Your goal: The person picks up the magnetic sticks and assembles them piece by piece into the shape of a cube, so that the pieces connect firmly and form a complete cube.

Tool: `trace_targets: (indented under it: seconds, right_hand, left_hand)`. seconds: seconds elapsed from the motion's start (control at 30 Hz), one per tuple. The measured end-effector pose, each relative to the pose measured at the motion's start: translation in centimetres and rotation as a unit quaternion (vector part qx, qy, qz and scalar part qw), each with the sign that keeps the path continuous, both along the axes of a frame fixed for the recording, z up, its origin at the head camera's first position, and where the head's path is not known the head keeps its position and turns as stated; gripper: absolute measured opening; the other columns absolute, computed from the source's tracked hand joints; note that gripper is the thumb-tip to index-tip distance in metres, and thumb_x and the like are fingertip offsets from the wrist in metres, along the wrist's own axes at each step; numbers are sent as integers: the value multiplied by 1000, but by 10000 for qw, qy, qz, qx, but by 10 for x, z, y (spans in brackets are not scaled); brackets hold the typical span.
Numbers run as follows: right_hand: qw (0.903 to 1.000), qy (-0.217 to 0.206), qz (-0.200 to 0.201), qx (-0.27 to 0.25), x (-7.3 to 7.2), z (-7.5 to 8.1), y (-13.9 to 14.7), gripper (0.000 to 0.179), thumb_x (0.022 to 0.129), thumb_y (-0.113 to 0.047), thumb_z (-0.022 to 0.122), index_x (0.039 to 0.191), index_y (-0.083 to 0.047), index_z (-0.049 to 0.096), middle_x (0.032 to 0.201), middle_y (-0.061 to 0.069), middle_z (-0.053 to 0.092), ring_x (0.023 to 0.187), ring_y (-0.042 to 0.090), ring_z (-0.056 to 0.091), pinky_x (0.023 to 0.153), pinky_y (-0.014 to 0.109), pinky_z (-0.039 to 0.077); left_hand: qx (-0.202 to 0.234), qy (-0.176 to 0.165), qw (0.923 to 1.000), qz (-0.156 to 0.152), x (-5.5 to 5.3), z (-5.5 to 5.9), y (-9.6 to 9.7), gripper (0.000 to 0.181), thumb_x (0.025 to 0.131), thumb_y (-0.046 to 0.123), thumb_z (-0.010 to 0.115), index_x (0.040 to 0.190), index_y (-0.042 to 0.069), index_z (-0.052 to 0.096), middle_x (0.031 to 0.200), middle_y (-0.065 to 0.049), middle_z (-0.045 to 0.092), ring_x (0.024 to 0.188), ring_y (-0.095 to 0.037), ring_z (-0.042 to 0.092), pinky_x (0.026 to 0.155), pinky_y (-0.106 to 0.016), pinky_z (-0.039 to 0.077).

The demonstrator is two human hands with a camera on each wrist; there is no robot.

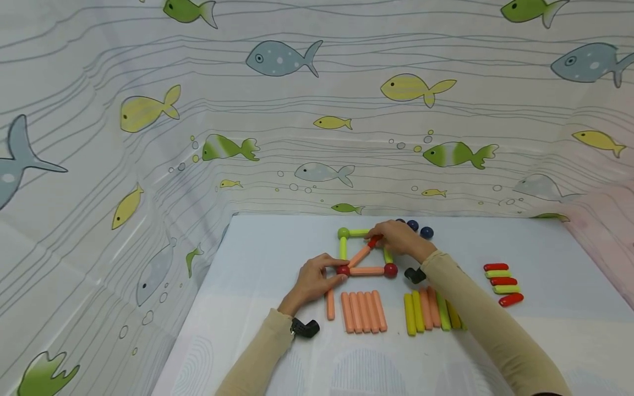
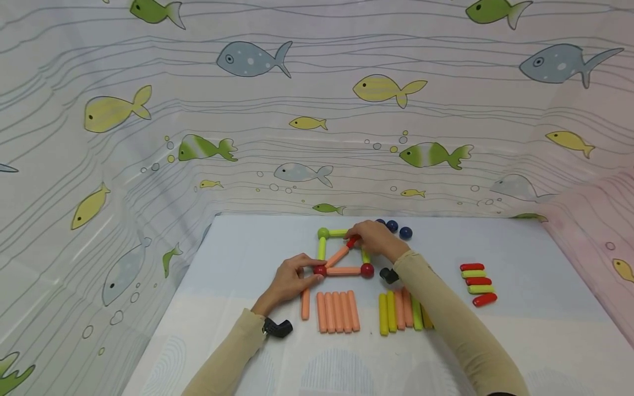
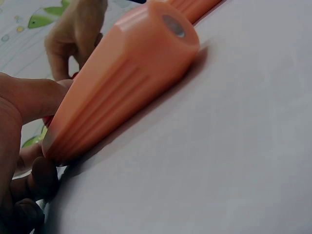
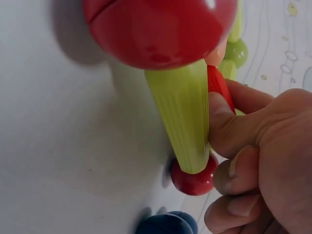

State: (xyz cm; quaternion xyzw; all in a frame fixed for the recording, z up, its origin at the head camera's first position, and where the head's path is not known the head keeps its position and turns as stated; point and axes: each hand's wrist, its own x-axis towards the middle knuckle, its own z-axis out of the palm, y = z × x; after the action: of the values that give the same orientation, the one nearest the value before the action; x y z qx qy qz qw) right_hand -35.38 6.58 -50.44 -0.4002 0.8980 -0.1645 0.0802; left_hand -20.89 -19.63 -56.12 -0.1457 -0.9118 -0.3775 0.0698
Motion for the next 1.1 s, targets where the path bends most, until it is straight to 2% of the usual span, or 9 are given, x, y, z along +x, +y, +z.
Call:
trace_targets:
  seconds: [0.13,0.37,0.47,0.57,0.7,0.87,0.97,1.1]
  right_hand:
    - [10000,-72,-5,45,-1,-3,0,29,100,-1,68,122,-15,80,123,5,77,120,29,69,109,53,53]
    - [9998,-198,24,-64,-5,-6,4,28,101,0,67,121,-18,74,118,1,77,102,20,67,102,50,57]
    - [9996,-289,-9,-64,-5,-4,3,29,98,1,70,119,-19,74,116,1,77,99,18,66,101,48,58]
    - [9993,-375,-56,-65,-4,-3,1,27,93,-6,79,116,-20,77,112,-1,77,97,17,65,99,46,58]
    - [9996,-280,-50,-80,-2,-4,0,26,88,-17,88,112,-21,80,107,-2,77,94,17,63,95,43,57]
    - [9998,-158,-64,-106,-1,-5,1,27,86,-16,89,112,-19,81,108,-2,79,95,18,65,95,44,58]
    - [9994,-172,-157,-269,-1,-6,3,29,85,-17,91,113,-19,81,108,-2,79,96,18,66,95,44,58]
    - [9970,-36,-225,-740,0,-8,10,30,85,-15,89,114,-16,81,107,0,79,96,20,67,92,44,58]
  left_hand:
    - [11,104,9999,-46,0,0,1,33,93,30,83,125,28,80,103,5,74,68,-4,49,60,-19,40]
    - [34,129,9999,-32,-1,0,1,34,92,30,84,126,28,80,103,6,75,70,-4,50,61,-20,41]
    - [10,51,10000,7,-1,0,1,35,92,30,84,126,29,79,103,7,74,70,-5,51,62,-20,41]
    - [-6,39,10000,33,0,0,2,34,92,30,84,126,29,79,103,7,74,70,-5,50,61,-20,41]
    - [16,79,10000,13,0,0,2,34,93,31,83,126,29,80,103,6,74,69,-4,49,60,-20,40]
    - [43,90,9999,-11,0,-1,2,33,92,32,83,126,30,80,102,7,74,69,-4,49,60,-19,40]
    - [51,141,9999,-3,1,-1,2,33,92,31,84,125,29,80,102,7,74,69,-4,49,61,-20,40]
    - [17,187,9998,-7,1,-1,2,33,92,31,84,125,28,80,102,6,74,69,-4,49,61,-19,40]
